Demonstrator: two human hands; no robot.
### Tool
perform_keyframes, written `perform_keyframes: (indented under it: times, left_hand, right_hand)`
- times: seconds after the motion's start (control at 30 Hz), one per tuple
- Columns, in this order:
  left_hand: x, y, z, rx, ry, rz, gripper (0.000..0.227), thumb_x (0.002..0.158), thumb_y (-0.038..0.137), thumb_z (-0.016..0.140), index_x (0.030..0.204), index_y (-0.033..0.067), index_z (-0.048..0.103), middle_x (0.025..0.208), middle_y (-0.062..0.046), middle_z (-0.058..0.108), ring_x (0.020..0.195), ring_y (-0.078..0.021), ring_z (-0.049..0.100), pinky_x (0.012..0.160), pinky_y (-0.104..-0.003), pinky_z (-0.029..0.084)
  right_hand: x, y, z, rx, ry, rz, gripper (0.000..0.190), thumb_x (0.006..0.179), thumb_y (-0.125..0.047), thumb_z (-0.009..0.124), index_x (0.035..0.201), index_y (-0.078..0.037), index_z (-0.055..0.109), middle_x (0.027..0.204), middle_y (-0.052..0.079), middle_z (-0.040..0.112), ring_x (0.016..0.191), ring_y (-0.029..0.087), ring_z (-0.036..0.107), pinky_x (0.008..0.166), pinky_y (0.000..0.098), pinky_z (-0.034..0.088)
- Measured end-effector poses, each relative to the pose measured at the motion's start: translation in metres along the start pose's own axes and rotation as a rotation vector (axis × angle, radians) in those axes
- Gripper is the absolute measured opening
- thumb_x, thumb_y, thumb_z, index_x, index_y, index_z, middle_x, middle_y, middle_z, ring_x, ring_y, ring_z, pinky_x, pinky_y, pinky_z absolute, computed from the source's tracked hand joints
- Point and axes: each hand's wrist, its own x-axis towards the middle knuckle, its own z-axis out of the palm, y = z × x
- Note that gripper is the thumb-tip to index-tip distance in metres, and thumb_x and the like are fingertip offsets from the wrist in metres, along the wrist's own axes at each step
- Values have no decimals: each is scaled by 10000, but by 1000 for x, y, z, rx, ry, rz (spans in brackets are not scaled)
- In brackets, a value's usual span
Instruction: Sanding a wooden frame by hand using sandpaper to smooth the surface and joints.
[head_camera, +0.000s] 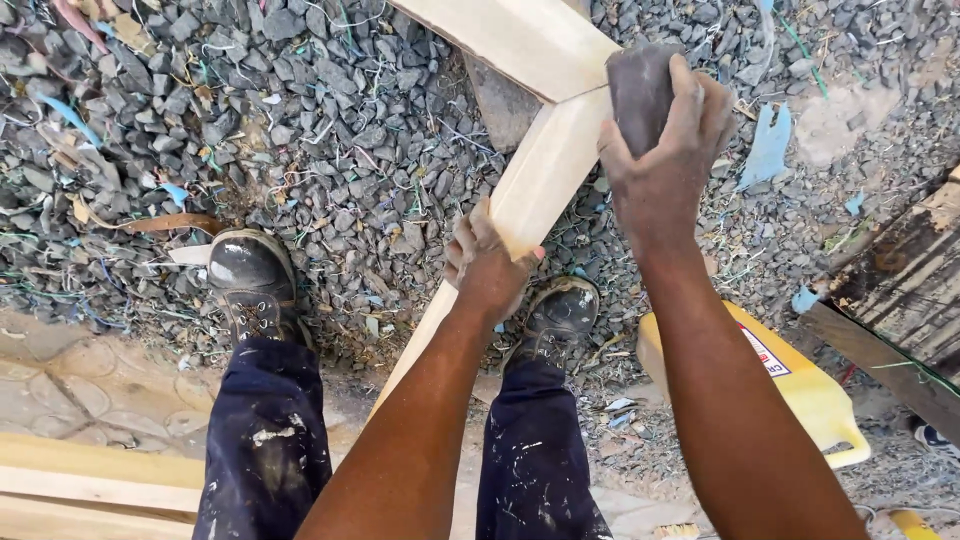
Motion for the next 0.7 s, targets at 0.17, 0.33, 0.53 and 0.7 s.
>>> perform_keyframes:
  times: [0.17, 0.33, 0.53, 0.7]
  left_hand:
    - [0, -3, -1, -29, -11, 19, 1076, 812, 498, 755, 1597, 348, 34, 1618, -153, 136, 1348, -391, 270, 1128, -630, 162]
    - [-7, 2, -8, -50, -21, 53, 1052, 817, 465, 763, 1583, 302, 60, 1599, -173, 167, 1331, -394, 295, 1106, -627, 187]
    - [-9, 10, -17, -23, -81, -41, 1037, 883, 440, 776, 1623, 270, 69, 1609, -107, 138, 1439, -413, 229, 1193, -607, 149]
    - [-9, 8, -14, -64, -90, -21, 1018, 887, 451, 773, 1623, 277, 91, 1618, -116, 152, 1436, -406, 241, 1190, -600, 137]
  right_hand:
    - [-9, -8, 26, -53, -34, -112, 425, 881, -117, 706, 1275, -30, 570, 1163, 158, 486, 1106, 316, 434, 936, 464, 449]
    - [-4, -1, 25, 5, 27, 63, 581, 853, -47, 781, 1388, -9, 556, 1197, 164, 386, 1112, 283, 474, 865, 368, 665]
    - [-13, -18, 37, 0, -95, -114, 581, 774, -102, 778, 1327, -79, 599, 1156, 135, 402, 1136, 366, 424, 936, 518, 437]
    - [5, -11, 13, -38, -51, 227, 690, 819, -165, 872, 1346, -53, 441, 1210, 261, 360, 1152, 456, 454, 859, 548, 527]
